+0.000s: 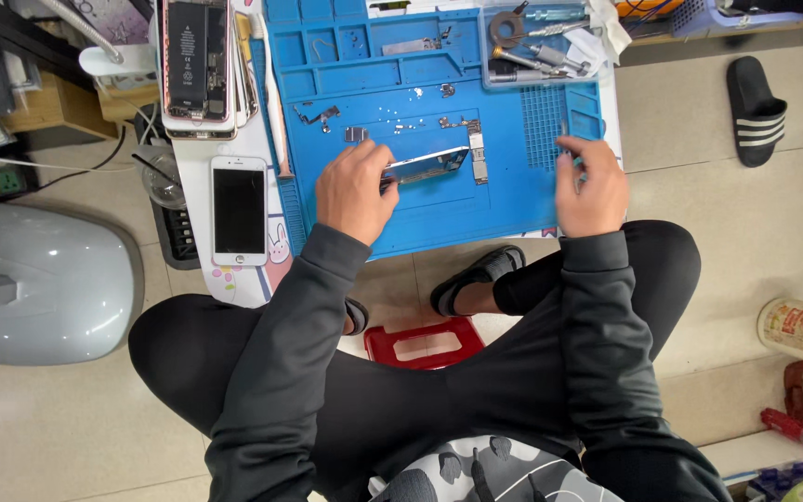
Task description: The person is repairing a disassembled smartphone on a blue work mat. They use tweezers to carefully place and adjust small internal components, including a battery and ribbon cables, into the phone's chassis.
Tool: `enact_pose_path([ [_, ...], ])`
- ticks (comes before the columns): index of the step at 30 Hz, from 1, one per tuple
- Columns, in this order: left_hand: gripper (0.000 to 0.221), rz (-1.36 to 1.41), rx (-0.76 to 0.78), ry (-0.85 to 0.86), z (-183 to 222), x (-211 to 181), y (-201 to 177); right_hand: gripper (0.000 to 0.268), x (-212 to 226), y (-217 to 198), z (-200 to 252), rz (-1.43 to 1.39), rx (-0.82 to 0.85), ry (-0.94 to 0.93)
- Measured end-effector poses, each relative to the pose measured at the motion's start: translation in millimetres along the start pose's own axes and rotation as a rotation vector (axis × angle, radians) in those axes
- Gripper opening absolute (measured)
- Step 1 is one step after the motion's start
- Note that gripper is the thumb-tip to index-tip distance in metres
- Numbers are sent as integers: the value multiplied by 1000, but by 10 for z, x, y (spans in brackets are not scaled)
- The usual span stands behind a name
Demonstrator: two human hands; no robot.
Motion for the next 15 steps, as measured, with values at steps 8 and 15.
enact_pose_path([
  [8,24,-12,12,-2,-12,-26,-24,29,36,57,81,343,147,184],
  [15,23,-18,40,0,-47,-29,-28,28,130,-87,-170,484,321,155],
])
Point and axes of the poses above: each hand's wrist, its own z-axis away from the middle knuckle, its own y-axis out of the palm, x = y × z, the point moved 4 cm from there along -z, towards the middle knuckle, and after that the axes turned 3 degrees about -x, right-handed, at the moved point
